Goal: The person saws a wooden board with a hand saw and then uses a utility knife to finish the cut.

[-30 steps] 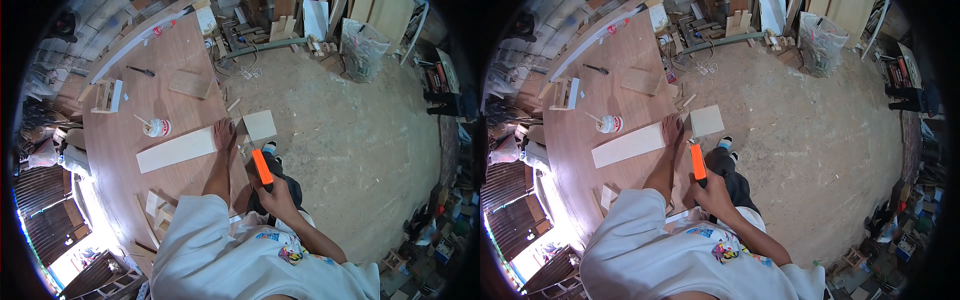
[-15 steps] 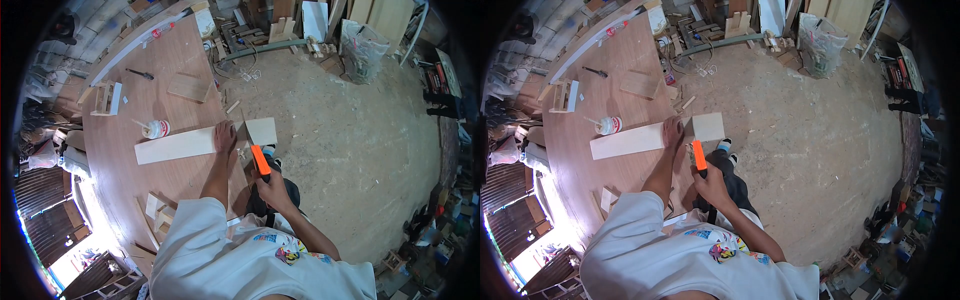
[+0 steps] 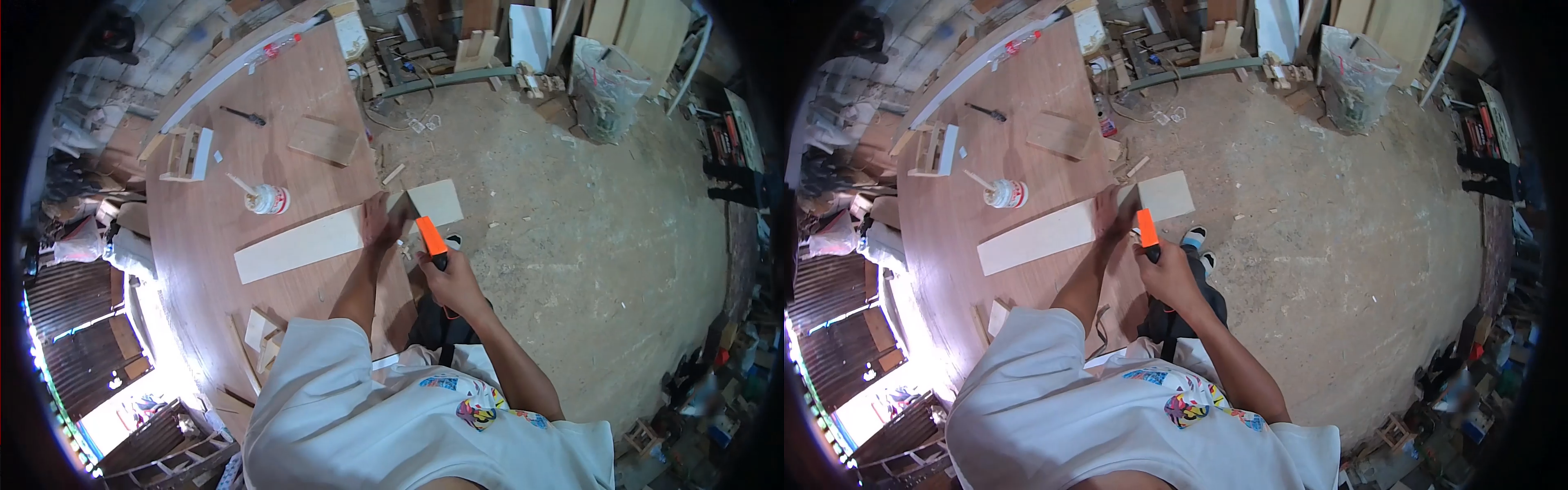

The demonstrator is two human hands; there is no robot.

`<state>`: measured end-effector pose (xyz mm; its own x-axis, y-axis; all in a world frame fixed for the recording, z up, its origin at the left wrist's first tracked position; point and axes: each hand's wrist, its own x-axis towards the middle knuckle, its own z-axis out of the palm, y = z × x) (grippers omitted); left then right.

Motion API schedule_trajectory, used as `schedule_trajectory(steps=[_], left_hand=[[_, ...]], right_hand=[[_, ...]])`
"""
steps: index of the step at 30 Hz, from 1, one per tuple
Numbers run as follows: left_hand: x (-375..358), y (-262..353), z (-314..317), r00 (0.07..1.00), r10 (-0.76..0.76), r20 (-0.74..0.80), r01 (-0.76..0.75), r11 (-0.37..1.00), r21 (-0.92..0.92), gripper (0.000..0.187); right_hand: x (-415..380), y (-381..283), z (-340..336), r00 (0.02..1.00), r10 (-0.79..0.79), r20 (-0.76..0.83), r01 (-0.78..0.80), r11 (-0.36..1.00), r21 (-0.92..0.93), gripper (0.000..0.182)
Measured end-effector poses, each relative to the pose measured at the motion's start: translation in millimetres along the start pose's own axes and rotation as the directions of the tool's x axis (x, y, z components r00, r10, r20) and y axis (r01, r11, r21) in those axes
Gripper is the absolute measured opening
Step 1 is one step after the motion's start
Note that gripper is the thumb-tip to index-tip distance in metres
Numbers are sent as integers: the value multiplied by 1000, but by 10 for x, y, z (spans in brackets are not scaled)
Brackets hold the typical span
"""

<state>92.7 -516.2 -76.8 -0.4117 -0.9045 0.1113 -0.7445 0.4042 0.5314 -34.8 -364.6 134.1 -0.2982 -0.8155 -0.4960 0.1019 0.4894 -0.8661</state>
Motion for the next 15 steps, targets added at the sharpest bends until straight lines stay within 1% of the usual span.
schedule_trajectory(steps=[1,2,3,4,5,9,11,12,14,15], left_hand=[[-6,-48,-62,985,142,98,-144,990,8,65],[-11,-113,-142,941,275,195,-282,959,5,82],[-21,-149,-239,947,263,185,-271,962,24,82],[-25,-171,-315,902,357,244,-382,922,64,89],[-16,-179,-369,842,444,307,-490,867,92,97],[5,-240,-331,838,430,335,-484,870,96,100],[37,-237,-356,842,422,336,-473,877,84,96],[43,-246,-357,837,433,335,-480,874,72,96],[59,-249,-351,846,398,354,-473,868,153,98],[53,-227,-379,843,378,382,-465,869,166,98]], right_hand=[[7,-9,8,999,-39,2,39,999,6,26],[-1,-25,8,998,-49,25,49,999,10,26],[-43,-150,-6,999,40,33,-41,999,14,25],[-60,-219,-17,991,130,36,-131,991,14,24],[-43,-177,-11,993,105,52,-107,994,31,23],[-33,-168,11,992,117,46,-118,992,32,24],[-20,-172,30,998,58,34,-57,998,-13,25],[-57,-163,48,998,60,20,-59,998,-16,25],[-176,-128,83,1000,-4,20,6,994,-106,24],[-250,-151,88,999,50,8,-49,991,-123,23]])
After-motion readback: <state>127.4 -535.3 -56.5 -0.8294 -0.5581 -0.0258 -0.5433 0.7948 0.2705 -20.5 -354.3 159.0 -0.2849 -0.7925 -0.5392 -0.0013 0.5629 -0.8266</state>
